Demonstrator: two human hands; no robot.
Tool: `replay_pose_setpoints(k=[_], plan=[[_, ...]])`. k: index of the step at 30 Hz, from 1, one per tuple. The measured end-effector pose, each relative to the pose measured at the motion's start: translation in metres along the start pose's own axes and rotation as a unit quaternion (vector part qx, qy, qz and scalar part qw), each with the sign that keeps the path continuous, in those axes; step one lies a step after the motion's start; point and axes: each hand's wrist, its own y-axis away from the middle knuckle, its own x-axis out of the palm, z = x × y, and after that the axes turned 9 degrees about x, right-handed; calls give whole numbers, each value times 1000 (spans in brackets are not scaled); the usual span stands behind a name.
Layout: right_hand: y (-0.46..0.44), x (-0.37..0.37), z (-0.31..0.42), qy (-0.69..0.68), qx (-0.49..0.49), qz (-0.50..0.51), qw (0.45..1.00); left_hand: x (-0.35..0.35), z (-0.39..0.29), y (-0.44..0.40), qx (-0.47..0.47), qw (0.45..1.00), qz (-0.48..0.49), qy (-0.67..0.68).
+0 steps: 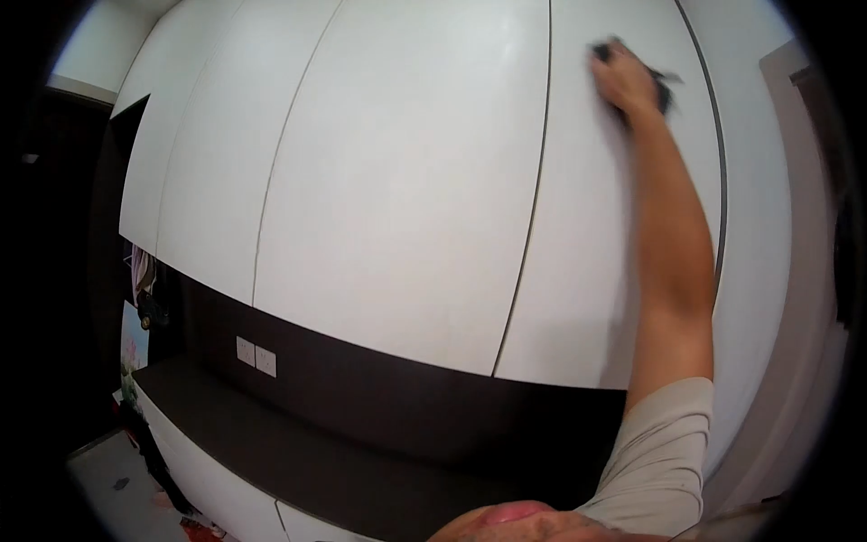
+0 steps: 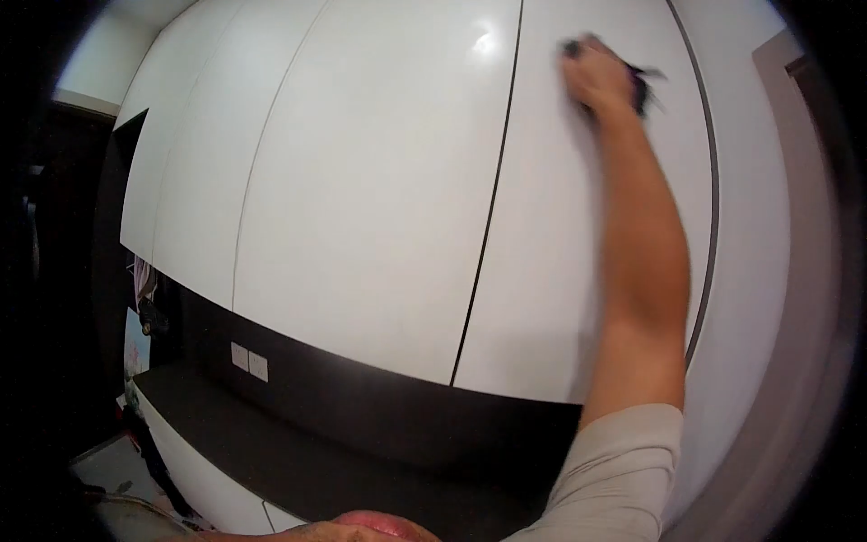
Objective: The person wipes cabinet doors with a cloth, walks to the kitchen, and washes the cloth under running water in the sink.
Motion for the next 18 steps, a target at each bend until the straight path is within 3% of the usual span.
replay_pose_setpoints(k=[4, 5, 6, 7, 9, 12, 14, 16, 18], plan=[[81, 19, 137, -148, -197, 11, 969, 2, 2, -6, 18, 1000, 14, 3], [106, 27, 162, -108, -285, 47, 951, 2, 5, -7, 27, 1000, 14, 3], [152, 21, 177, -182, -358, 45, 915, 1, 6, -8, 35, 999, 17, 5], [184, 28, 183, -157, -385, 70, 907, -1, 9, -9, 50, 999, 13, -2], [230, 24, 178, -105, -388, 112, 909, -10, 0, -2, 75, 997, 8, 34], [201, 27, 132, -174, -348, 5, 921, -33, 43, 22, 26, 998, 64, 4], [149, 25, 105, -166, -179, -35, 969, -57, 55, 48, 19, 998, 56, -26], [138, -10, 129, -32, 4, 73, 997, -74, 77, 72, -20, 998, 52, -39], [149, -12, 143, -48, -31, 25, 998, -86, 66, 79, -47, 998, 39, -24]])
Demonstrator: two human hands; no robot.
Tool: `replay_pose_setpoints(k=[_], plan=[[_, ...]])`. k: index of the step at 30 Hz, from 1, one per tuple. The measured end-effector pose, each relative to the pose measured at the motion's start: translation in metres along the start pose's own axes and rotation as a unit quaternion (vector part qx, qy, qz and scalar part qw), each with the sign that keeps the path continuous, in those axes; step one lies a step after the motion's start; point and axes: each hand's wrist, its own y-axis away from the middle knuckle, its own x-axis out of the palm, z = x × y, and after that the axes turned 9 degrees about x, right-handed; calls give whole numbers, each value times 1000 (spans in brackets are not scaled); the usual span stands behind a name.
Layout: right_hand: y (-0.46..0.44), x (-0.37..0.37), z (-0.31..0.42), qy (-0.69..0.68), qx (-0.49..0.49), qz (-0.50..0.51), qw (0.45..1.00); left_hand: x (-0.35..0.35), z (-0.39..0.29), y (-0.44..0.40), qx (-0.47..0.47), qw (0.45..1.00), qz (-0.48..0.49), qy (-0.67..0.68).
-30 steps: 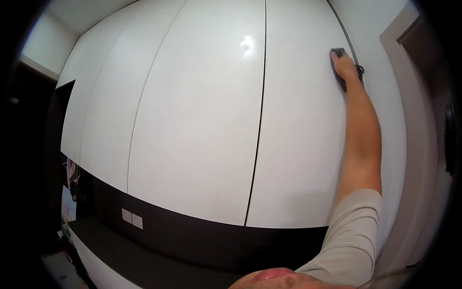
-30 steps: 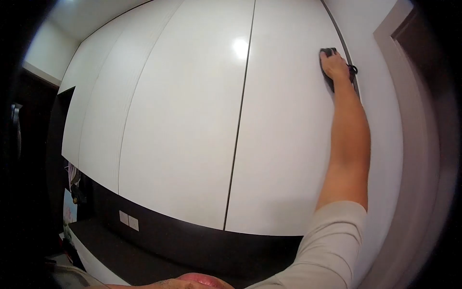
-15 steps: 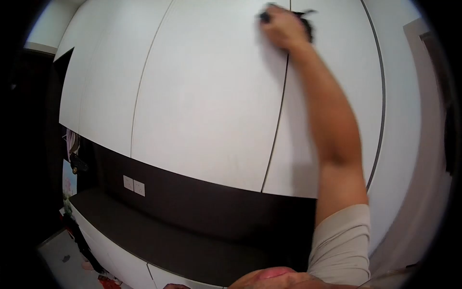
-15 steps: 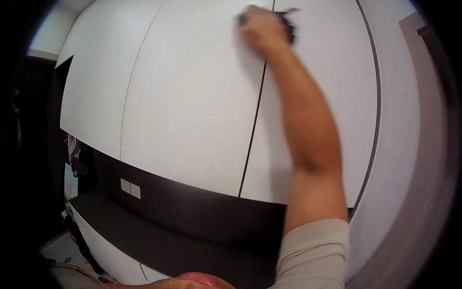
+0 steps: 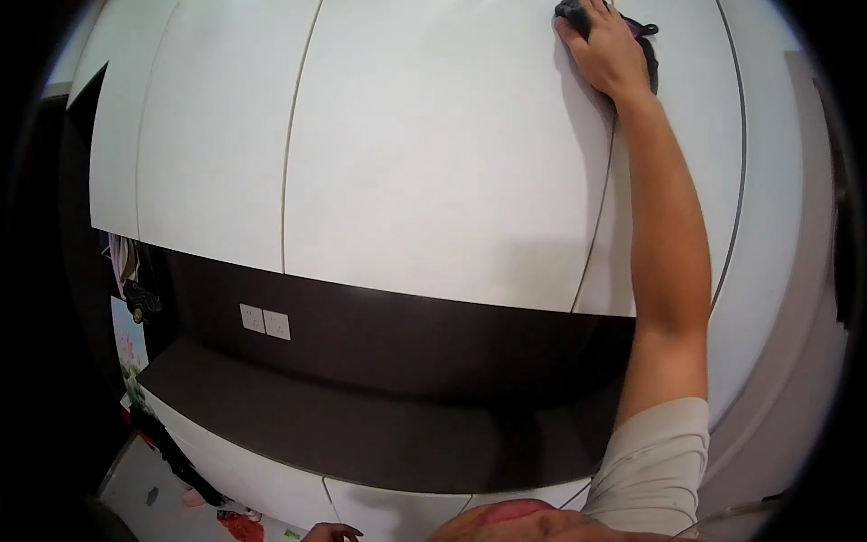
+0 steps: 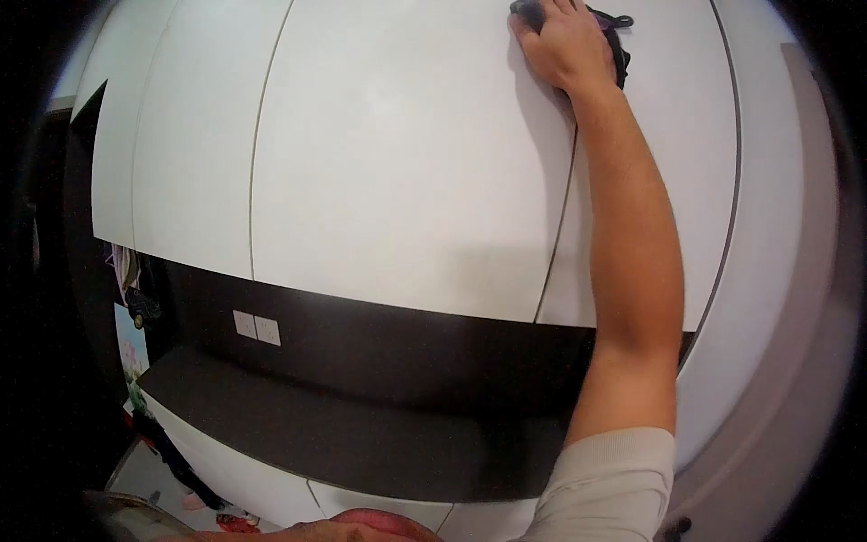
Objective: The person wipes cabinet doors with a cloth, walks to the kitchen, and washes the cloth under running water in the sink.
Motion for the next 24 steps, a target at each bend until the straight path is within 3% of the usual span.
replay_pose_setpoints(k=[1, 4, 6, 8, 10, 14, 16, 18, 20, 22, 23, 24], plan=[[9, 0, 3, -4, -18, -22, 1000, -4, 6, -1, -1, 1000, 1, 19], [50, 38, -18, -44, -192, -99, 975, -17, -21, -3, -29, 998, 42, 45], [120, 30, -10, -53, -217, -5, 975, -20, -52, 0, -64, 992, 89, 56], [189, 15, -6, -55, -231, 87, 967, -1, -22, 5, -67, 991, 5, 117], [243, -1, -13, -72, -225, 176, 956, 5, -38, 5, -16, 996, -3, 88], [247, -15, -51, -27, -194, 164, 967, 14, -60, 10, -38, 997, -5, 61], [209, -6, -76, -37, -127, 65, 989, 25, -63, 17, -38, 998, -18, 52], [158, -3, -103, -17, -157, -26, 987, 37, -46, 25, -53, 995, -21, 78], [151, -21, -74, -14, -50, 35, 998, 48, -50, 28, -71, 994, -35, 78], [183, -16, -53, -6, -67, 18, 998, 59, -53, 27, -58, 996, -39, 62], [199, 16, -75, -30, -180, -59, 981, 66, -55, 27, -52, 996, -42, 56], [225, 11, -57, -71, -185, -9, 980, 73, -58, 26, -47, 997, -37, 50]])
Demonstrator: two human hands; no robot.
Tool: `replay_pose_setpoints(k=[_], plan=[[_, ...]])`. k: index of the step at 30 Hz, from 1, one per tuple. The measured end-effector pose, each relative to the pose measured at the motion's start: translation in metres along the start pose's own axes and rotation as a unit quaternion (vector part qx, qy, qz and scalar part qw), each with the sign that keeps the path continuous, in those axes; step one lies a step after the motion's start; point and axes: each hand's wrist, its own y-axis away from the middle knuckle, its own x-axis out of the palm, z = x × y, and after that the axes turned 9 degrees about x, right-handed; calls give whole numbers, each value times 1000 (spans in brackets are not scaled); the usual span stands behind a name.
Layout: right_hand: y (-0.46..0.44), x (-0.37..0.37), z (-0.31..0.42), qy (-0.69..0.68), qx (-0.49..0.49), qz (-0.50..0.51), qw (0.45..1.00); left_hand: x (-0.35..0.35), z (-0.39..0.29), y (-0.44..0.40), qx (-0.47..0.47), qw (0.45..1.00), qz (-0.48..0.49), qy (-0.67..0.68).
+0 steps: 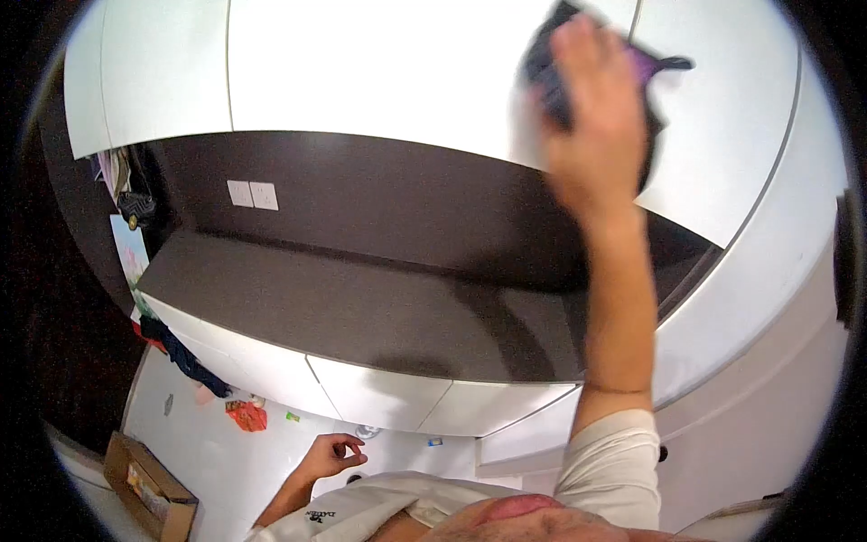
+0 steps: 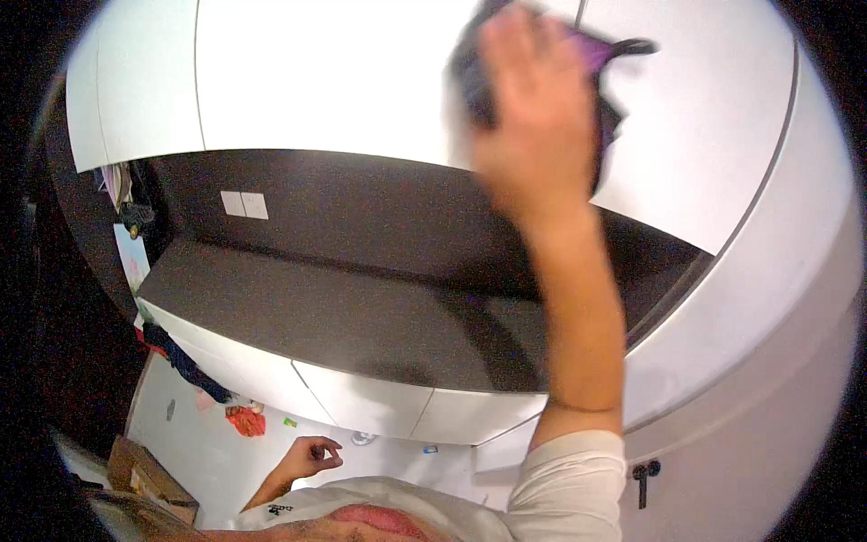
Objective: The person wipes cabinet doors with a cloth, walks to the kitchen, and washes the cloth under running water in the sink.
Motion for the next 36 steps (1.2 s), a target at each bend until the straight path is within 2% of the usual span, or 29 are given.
replay_pose_setpoints(k=[1, 4, 6, 8, 10, 13, 16, 17, 18, 19, 21, 23, 24, 25, 26, 27, 28, 29, 30, 31, 32, 33, 35, 36], plan=[[17, -3, 19, -10, 19, 73, 997, 6, -5, 0, 5, 1000, 4, -7], [48, 0, 36, -100, 23, 92, 990, 17, -10, -1, 10, 998, 32, -51], [57, -13, 30, -59, 27, 136, 989, 21, -17, 3, -19, 998, 36, -47], [61, -26, 11, 7, 56, 117, 992, 21, -20, 15, -13, 1000, 14, -5], [59, -28, -12, 4, 135, 55, 989, 14, -11, 28, -39, 999, -4, 14], [52, -23, -18, 74, 146, -15, 986, -2, 2, 47, -104, 993, -15, 46], [40, 1, 28, 18, 186, -55, 981, -33, 16, 50, -121, 991, -6, 57], [33, 19, 59, 9, 149, -82, 985, -43, 22, 48, -103, 992, 12, 65], [28, 36, 93, 4, 147, -56, 987, -54, 27, 45, -88, 993, 31, 70], [19, 47, 131, -67, 145, -13, 987, -66, 15, 40, -84, 993, 49, 67], [6, 88, 204, -171, 109, -11, 979, -93, 30, 28, -23, 994, 104, 1], [0, 102, 233, -223, 84, -5, 971, -117, 27, 24, -10, 990, 137, -24], [-7, 101, 234, -240, 86, -1, 967, -130, 23, 18, -6, 990, 139, -29], [-7, 89, 222, -183, 92, 24, 978, -144, 20, 14, -1, 989, 141, -34], [-12, 81, 191, -159, 110, 5, 981, -156, 17, 16, -17, 991, 128, -30], [-2, 68, 160, -34, 120, -45, 991, -166, 15, 20, -35, 992, 115, -25], [11, 55, 131, -13, 212, -69, 975, -177, 15, 22, -52, 994, 99, -19], [18, 36, 97, 20, 239, -106, 965, -190, 26, 32, -84, 992, 98, 3], [37, 27, 65, -7, 319, -121, 940, -199, 45, 46, -79, 993, 90, 17], [50, 22, 49, -5, 346, -132, 929, -205, 65, 61, -73, 994, 78, 32], [53, 19, 42, -4, 372, -147, 917, -209, 79, 70, -63, 995, 64, 43], [48, 21, 46, -1, 395, -157, 905, -208, 79, 84, -104, 992, 36, 63], [35, 35, 75, -25, 427, -178, 886, -212, 92, 100, -135, 981, 75, 116], [34, 50, 94, -9, 362, -176, 915, -207, 63, 104, -146, 983, 106, -19]])
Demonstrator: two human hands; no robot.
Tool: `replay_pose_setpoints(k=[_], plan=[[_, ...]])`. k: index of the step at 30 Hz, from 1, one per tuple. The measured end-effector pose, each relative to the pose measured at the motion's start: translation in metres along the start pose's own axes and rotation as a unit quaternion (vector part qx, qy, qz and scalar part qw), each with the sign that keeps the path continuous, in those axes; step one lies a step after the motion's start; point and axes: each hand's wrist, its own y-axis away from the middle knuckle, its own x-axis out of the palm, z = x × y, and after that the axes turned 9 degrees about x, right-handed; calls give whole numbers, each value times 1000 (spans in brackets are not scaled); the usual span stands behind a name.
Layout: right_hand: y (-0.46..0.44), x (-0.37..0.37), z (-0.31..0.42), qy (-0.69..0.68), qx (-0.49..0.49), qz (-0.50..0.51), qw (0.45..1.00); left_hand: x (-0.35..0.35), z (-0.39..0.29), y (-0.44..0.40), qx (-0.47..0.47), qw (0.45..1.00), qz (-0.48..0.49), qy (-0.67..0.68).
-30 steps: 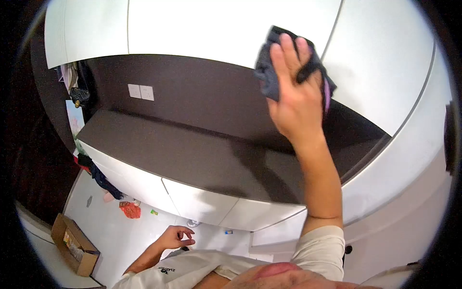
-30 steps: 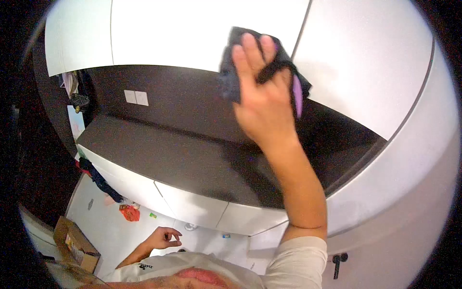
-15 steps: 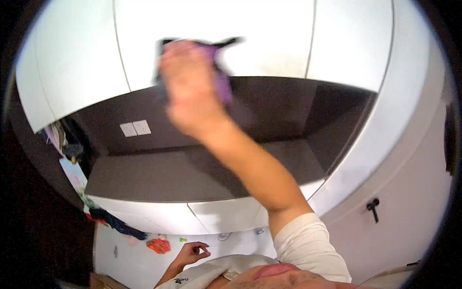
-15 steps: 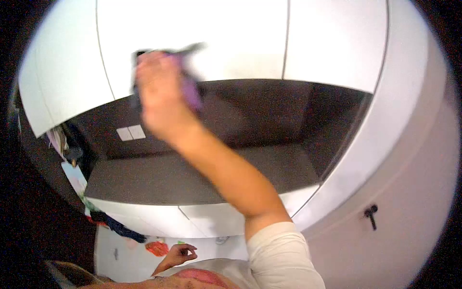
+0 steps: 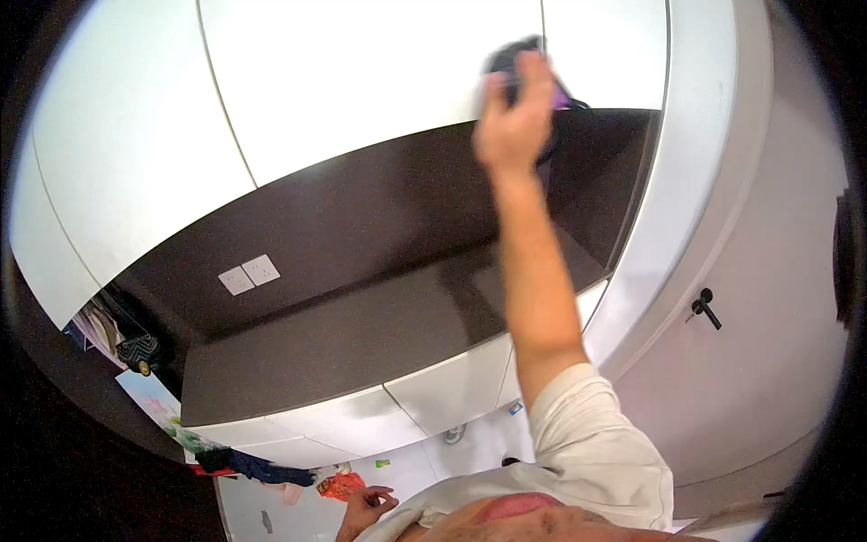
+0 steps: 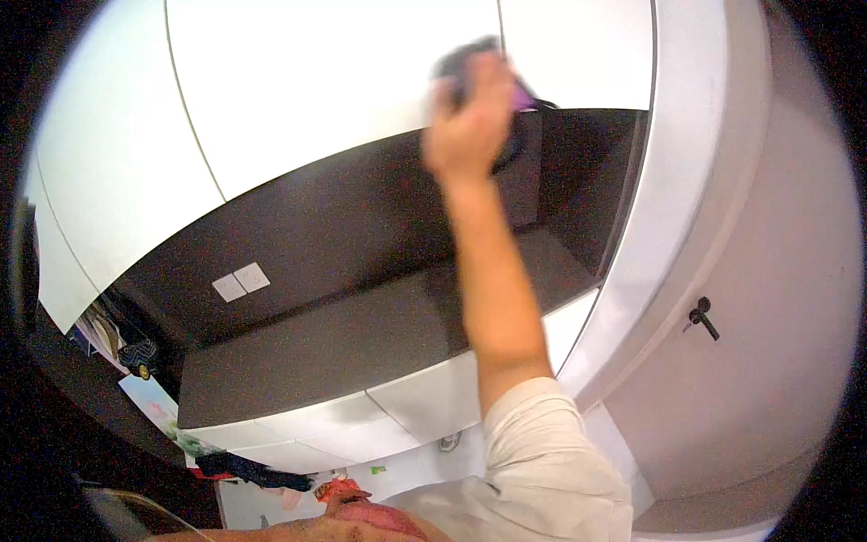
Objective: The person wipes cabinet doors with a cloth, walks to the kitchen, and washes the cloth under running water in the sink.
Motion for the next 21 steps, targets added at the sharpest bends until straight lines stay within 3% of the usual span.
replay_pose_setpoints(k=[1, 2, 4, 6, 8, 10, 13, 18, 21], plan=[[20, 9, 21, 57, -84, 35, 994, 4, 16, -7, 7, 999, 3, 50], [42, 17, 40, 24, -149, 88, 985, 9, 45, -18, 12, 995, 6, 101], [74, 8, 83, -39, -166, 225, 959, 28, 40, -19, 34, 993, 3, 116], [64, 1, 77, -101, -213, 252, 938, 49, -21, -28, 74, 996, -5, 46], [31, -12, 39, -39, -235, 210, 948, 62, -41, -43, 73, 997, 10, 17], [-5, -30, -21, 28, -209, 106, 972, 76, -74, -46, 87, 996, -1, 23], [-39, -44, -70, 68, -146, 55, 985, 83, -57, -47, 102, 992, -33, 66], [4, -13, -14, 21, -76, 21, 997, 85, -40, -28, 65, 994, -78, 41], [61, 14, 57, -48, -158, 161, 973, 84, -33, -29, 93, 992, -74, 47]])
